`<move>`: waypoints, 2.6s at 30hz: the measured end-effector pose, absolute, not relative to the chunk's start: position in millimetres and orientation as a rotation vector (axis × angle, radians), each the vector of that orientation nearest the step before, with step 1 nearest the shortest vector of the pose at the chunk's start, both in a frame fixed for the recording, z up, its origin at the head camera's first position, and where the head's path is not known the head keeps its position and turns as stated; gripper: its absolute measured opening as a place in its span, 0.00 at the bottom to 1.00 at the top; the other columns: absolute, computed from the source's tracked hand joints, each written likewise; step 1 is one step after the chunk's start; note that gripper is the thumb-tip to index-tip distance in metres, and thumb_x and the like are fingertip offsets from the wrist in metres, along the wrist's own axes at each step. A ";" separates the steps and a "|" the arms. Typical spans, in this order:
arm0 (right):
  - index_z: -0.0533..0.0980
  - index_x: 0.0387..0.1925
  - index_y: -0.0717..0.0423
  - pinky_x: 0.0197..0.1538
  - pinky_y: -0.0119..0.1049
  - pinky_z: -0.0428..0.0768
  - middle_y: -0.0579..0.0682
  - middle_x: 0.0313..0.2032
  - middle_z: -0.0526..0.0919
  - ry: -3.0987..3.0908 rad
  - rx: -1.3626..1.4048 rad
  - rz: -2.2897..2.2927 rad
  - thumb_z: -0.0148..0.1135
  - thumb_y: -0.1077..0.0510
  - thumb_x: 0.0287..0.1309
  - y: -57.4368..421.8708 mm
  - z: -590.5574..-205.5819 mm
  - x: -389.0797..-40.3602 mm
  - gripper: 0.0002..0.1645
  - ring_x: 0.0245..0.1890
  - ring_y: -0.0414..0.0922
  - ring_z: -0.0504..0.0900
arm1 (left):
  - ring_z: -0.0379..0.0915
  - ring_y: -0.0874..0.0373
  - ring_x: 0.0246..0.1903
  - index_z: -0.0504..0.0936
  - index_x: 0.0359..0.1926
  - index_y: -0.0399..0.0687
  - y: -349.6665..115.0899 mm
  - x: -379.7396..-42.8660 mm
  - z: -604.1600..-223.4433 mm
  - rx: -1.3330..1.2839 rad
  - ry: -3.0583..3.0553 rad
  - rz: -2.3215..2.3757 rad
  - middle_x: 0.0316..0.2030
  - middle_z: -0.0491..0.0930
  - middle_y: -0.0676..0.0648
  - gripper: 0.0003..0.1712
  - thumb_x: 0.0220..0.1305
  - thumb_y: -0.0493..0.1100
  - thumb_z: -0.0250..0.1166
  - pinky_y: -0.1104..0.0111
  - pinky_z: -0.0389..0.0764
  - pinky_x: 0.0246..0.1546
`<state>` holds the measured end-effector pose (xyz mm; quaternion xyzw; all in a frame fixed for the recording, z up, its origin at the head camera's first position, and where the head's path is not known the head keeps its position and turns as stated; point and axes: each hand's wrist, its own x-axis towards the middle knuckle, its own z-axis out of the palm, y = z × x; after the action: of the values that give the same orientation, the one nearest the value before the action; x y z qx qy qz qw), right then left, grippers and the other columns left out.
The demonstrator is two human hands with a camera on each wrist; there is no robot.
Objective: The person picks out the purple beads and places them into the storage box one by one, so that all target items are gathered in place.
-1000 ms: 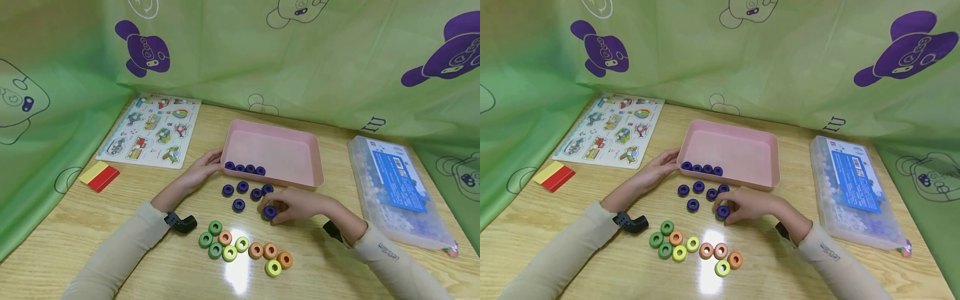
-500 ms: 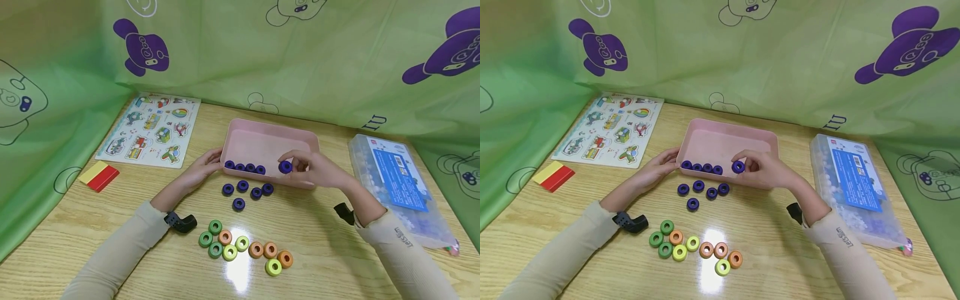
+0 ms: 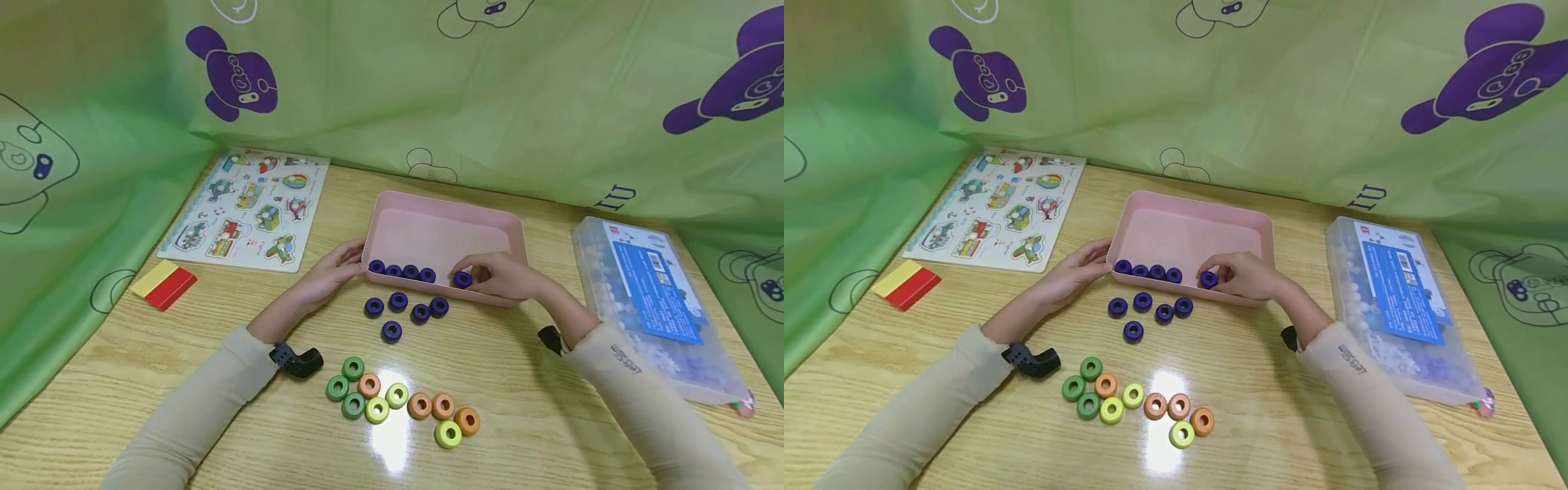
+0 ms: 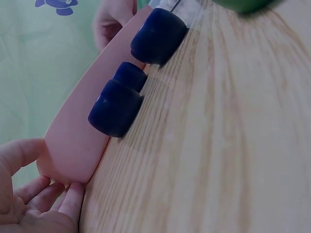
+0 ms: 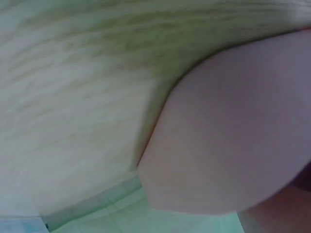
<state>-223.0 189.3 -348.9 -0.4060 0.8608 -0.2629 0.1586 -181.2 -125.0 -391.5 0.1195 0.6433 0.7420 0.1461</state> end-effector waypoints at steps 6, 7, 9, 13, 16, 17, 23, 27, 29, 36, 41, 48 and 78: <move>0.73 0.44 0.50 0.26 0.32 0.71 0.43 0.23 0.75 2.477 -1.141 -0.721 0.55 0.69 0.47 182.9 -355.8 -224.4 0.21 0.23 0.39 0.71 | 0.48 0.54 0.58 0.52 0.61 0.40 -125.3 -181.6 -393.5 0.332 1.856 2.133 0.60 0.52 0.42 0.31 0.56 0.33 0.53 0.64 0.52 0.56; 0.73 0.44 0.50 0.26 0.31 0.72 0.42 0.23 0.75 2.479 -1.140 -0.715 0.55 0.68 0.47 181.4 -356.3 -224.2 0.21 0.23 0.39 0.72 | 0.48 0.54 0.58 0.52 0.61 0.40 -125.3 -181.4 -393.4 0.330 1.856 2.133 0.60 0.52 0.42 0.31 0.56 0.33 0.53 0.64 0.52 0.56; 0.72 0.45 0.49 0.28 0.31 0.73 0.42 0.23 0.75 2.486 -1.121 -0.714 0.56 0.67 0.48 178.5 -356.8 -223.9 0.20 0.24 0.38 0.72 | 0.48 0.54 0.58 0.52 0.61 0.39 -125.1 -181.2 -393.0 0.336 1.856 2.135 0.60 0.52 0.41 0.31 0.56 0.33 0.52 0.64 0.52 0.56; 0.71 0.45 0.50 0.32 0.32 0.73 0.42 0.23 0.75 2.496 -1.104 -0.722 0.56 0.67 0.48 173.2 -356.5 -224.0 0.20 0.25 0.38 0.73 | 0.48 0.54 0.58 0.52 0.61 0.39 -124.9 -181.4 -392.7 0.340 1.855 2.135 0.60 0.52 0.42 0.31 0.56 0.33 0.52 0.64 0.52 0.56; 0.71 0.45 0.51 0.32 0.31 0.74 0.42 0.24 0.75 2.503 -1.100 -0.713 0.55 0.68 0.47 170.2 -356.8 -224.9 0.20 0.26 0.38 0.74 | 0.48 0.54 0.58 0.52 0.61 0.40 -124.8 -181.6 -392.5 0.337 1.852 2.132 0.60 0.52 0.42 0.31 0.56 0.33 0.53 0.64 0.52 0.56; 0.71 0.45 0.51 0.32 0.31 0.74 0.42 0.24 0.75 2.506 -1.094 -0.707 0.55 0.68 0.48 169.4 -357.1 -225.1 0.20 0.26 0.37 0.74 | 0.47 0.54 0.58 0.52 0.61 0.40 -124.9 -181.6 -392.5 0.337 1.850 2.133 0.60 0.52 0.42 0.32 0.57 0.34 0.53 0.64 0.52 0.56; 0.71 0.45 0.52 0.34 0.31 0.74 0.44 0.25 0.76 2.497 -1.076 -0.717 0.54 0.70 0.47 166.8 -356.8 -225.6 0.21 0.28 0.38 0.75 | 0.47 0.55 0.58 0.52 0.61 0.41 -125.4 -181.9 -393.2 0.333 1.845 2.129 0.60 0.52 0.43 0.32 0.57 0.36 0.54 0.64 0.50 0.56; 0.71 0.45 0.53 0.35 0.31 0.74 0.46 0.26 0.77 2.507 -1.059 -0.722 0.55 0.69 0.46 168.2 -356.1 -225.0 0.21 0.29 0.38 0.76 | 0.47 0.56 0.58 0.52 0.61 0.41 -125.7 -183.0 -394.5 0.336 1.844 2.127 0.60 0.52 0.43 0.32 0.57 0.36 0.53 0.64 0.50 0.56; 0.71 0.45 0.54 0.34 0.32 0.74 0.47 0.26 0.77 2.529 -1.052 -0.733 0.57 0.69 0.45 169.4 -354.9 -223.8 0.21 0.28 0.38 0.76 | 0.48 0.56 0.58 0.52 0.61 0.42 -125.8 -183.4 -394.7 0.330 1.848 2.125 0.60 0.52 0.44 0.31 0.57 0.36 0.53 0.64 0.51 0.56; 0.72 0.39 0.60 0.28 0.33 0.74 0.47 0.25 0.76 2.649 -1.047 -0.891 0.62 0.66 0.42 172.5 -345.3 -211.8 0.17 0.26 0.40 0.74 | 0.49 0.56 0.58 0.53 0.60 0.41 -126.1 -183.0 -393.3 0.328 1.855 2.132 0.59 0.53 0.44 0.31 0.56 0.35 0.54 0.65 0.52 0.56; 0.74 0.36 0.58 0.26 0.32 0.71 0.45 0.24 0.76 2.726 -1.022 -1.041 0.61 0.61 0.45 173.0 -334.8 -193.4 0.12 0.24 0.40 0.72 | 0.49 0.56 0.58 0.53 0.60 0.41 -126.2 -183.4 -394.3 0.341 1.852 2.134 0.59 0.54 0.44 0.31 0.56 0.35 0.54 0.64 0.52 0.56; 0.74 0.38 0.53 0.18 0.30 0.67 0.44 0.22 0.75 2.588 -1.066 -1.049 0.56 0.55 0.50 174.7 -326.5 -163.1 0.11 0.17 0.38 0.67 | 0.49 0.55 0.58 0.52 0.60 0.40 -125.7 -183.4 -393.8 0.341 1.844 2.139 0.59 0.53 0.43 0.31 0.56 0.35 0.53 0.65 0.51 0.56; 0.70 0.39 0.48 0.27 0.27 0.72 0.38 0.25 0.73 2.471 -1.124 -0.592 0.63 0.51 0.43 169.9 -348.0 -150.6 0.18 0.23 0.34 0.72 | 0.48 0.55 0.58 0.52 0.61 0.39 -126.1 -183.8 -393.5 0.342 1.843 2.143 0.60 0.52 0.42 0.32 0.56 0.34 0.54 0.64 0.51 0.56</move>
<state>-150.6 169.9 -348.0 -0.3979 0.8747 -0.2096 0.1805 -183.8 -126.1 -393.5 0.1189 0.6402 0.7446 0.1465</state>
